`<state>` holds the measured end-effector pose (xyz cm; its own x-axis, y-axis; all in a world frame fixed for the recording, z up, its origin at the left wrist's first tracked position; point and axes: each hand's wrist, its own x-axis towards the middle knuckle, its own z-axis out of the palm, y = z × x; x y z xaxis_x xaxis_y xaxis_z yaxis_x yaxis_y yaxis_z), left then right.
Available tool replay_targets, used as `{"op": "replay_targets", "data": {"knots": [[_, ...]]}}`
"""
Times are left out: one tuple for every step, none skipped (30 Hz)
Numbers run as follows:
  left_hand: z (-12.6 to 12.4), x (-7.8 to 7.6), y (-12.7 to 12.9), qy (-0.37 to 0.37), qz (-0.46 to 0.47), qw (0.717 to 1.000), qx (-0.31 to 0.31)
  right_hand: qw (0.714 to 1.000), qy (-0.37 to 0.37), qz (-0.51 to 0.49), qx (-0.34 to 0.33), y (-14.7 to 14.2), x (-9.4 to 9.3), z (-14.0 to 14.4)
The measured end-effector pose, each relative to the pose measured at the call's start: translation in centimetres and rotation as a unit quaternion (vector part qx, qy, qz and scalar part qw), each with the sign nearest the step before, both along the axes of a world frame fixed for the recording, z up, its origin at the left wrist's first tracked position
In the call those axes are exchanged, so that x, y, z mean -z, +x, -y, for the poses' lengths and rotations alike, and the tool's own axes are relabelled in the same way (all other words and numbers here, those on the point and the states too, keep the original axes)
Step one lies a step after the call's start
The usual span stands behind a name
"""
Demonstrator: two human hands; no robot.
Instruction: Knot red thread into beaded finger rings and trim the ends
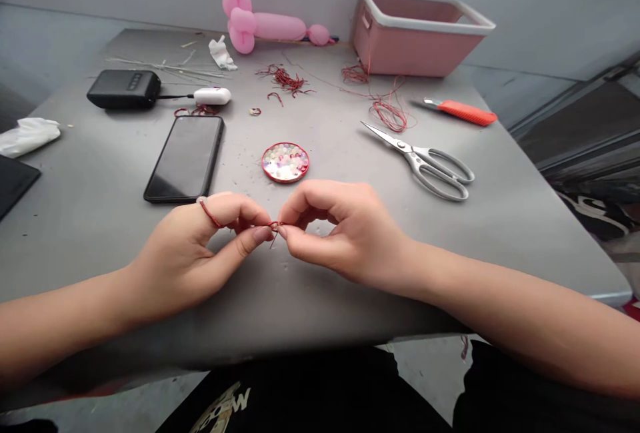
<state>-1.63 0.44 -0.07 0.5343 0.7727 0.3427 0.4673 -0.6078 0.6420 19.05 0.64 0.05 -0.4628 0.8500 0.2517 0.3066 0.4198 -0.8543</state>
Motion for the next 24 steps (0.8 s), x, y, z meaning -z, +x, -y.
{"op": "replay_targets", "data": {"knots": [[0.02, 0.07, 0.03, 0.012, -0.007, 1.000, 0.000, 1.000, 0.011, 0.009, 0.003, -0.07, 0.02, 0.04], [0.06, 0.15, 0.05, 0.028, -0.016, 0.999, 0.001, 0.999, 0.028, 0.023, 0.008, -0.14, 0.05, 0.07], [0.10, 0.25, 0.06, 0.050, -0.022, 0.999, 0.005, 0.998, 0.051, 0.041, 0.013, -0.21, 0.08, 0.10], [0.17, 0.35, 0.08, 0.073, -0.024, 0.997, 0.011, 0.995, 0.077, 0.061, 0.020, -0.27, 0.10, 0.12], [0.24, 0.44, 0.10, 0.095, -0.024, 0.995, 0.020, 0.991, 0.102, 0.083, 0.027, -0.31, 0.13, 0.14], [0.33, 0.51, 0.12, 0.114, -0.022, 0.993, 0.029, 0.986, 0.124, 0.102, 0.033, -0.34, 0.15, 0.16], [0.42, 0.55, 0.13, 0.129, -0.020, 0.991, 0.036, 0.982, 0.142, 0.115, 0.038, -0.35, 0.16, 0.17], [0.50, 0.59, 0.15, 0.138, -0.019, 0.990, 0.038, 0.980, 0.154, 0.119, 0.039, -0.34, 0.18, 0.18], [0.56, 0.60, 0.15, 0.141, -0.017, 0.989, 0.036, 0.980, 0.159, 0.115, 0.038, -0.32, 0.19, 0.19], [0.59, 0.61, 0.14, 0.138, -0.017, 0.990, 0.029, 0.981, 0.157, 0.106, 0.038, -0.29, 0.21, 0.19], [0.58, 0.62, 0.12, 0.135, -0.016, 0.991, 0.019, 0.983, 0.151, 0.095, 0.039, -0.26, 0.23, 0.19], [0.53, 0.62, 0.08, 0.132, -0.016, 0.991, 0.009, 0.985, 0.144, 0.086, 0.039, -0.23, 0.25, 0.20], [0.44, 0.64, 0.04, 0.130, -0.017, 0.991, 0.001, 0.986, 0.138, 0.082, 0.040, -0.21, 0.27, 0.21], [0.32, 0.66, -0.01, 0.130, -0.021, 0.991, -0.003, 0.986, 0.134, 0.085, 0.041, -0.20, 0.28, 0.21], [0.20, 0.69, -0.06, 0.133, -0.027, 0.991, -0.003, 0.986, 0.134, 0.090, 0.040, -0.20, 0.28, 0.21], [0.07, 0.73, -0.11, 0.138, -0.032, 0.990, -0.004, 0.986, 0.134, 0.095, 0.038, -0.21, 0.27, 0.20], [-0.04, 0.77, -0.16, 0.145, -0.036, 0.989, -0.005, 0.986, 0.131, 0.096, 0.034, -0.23, 0.26, 0.18], [-0.12, 0.81, -0.20, 0.151, -0.040, 0.988, -0.008, 0.988, 0.122, 0.089, 0.029, -0.26, 0.24, 0.13], [-0.17, 0.85, -0.24, 0.157, -0.042, 0.987, -0.014, 0.991, 0.105, 0.075, 0.022, -0.28, 0.21, 0.07], [-0.19, 0.88, -0.27, 0.161, -0.041, 0.986, -0.021, 0.995, 0.084, 0.058, 0.014, -0.31, 0.19, 0.00], [-0.18, 0.89, -0.29, 0.163, -0.040, 0.986, -0.025, 0.997, 0.061, 0.041, 0.008, -0.33, 0.18, -0.08], [-0.15, 0.89, -0.30, 0.162, -0.039, 0.986, -0.026, 0.999, 0.039, 0.028, 0.002, -0.34, 0.18, -0.15], [-0.09, 0.88, -0.29, 0.159, -0.039, 0.986, -0.024, 1.000, 0.022, 0.019, -0.002, -0.35, 0.20, -0.21], [-0.03, 0.86, -0.27, 0.155, -0.038, 0.987, -0.021, 1.000, 0.011, 0.016, -0.004, -0.35, 0.22, -0.25]]}}
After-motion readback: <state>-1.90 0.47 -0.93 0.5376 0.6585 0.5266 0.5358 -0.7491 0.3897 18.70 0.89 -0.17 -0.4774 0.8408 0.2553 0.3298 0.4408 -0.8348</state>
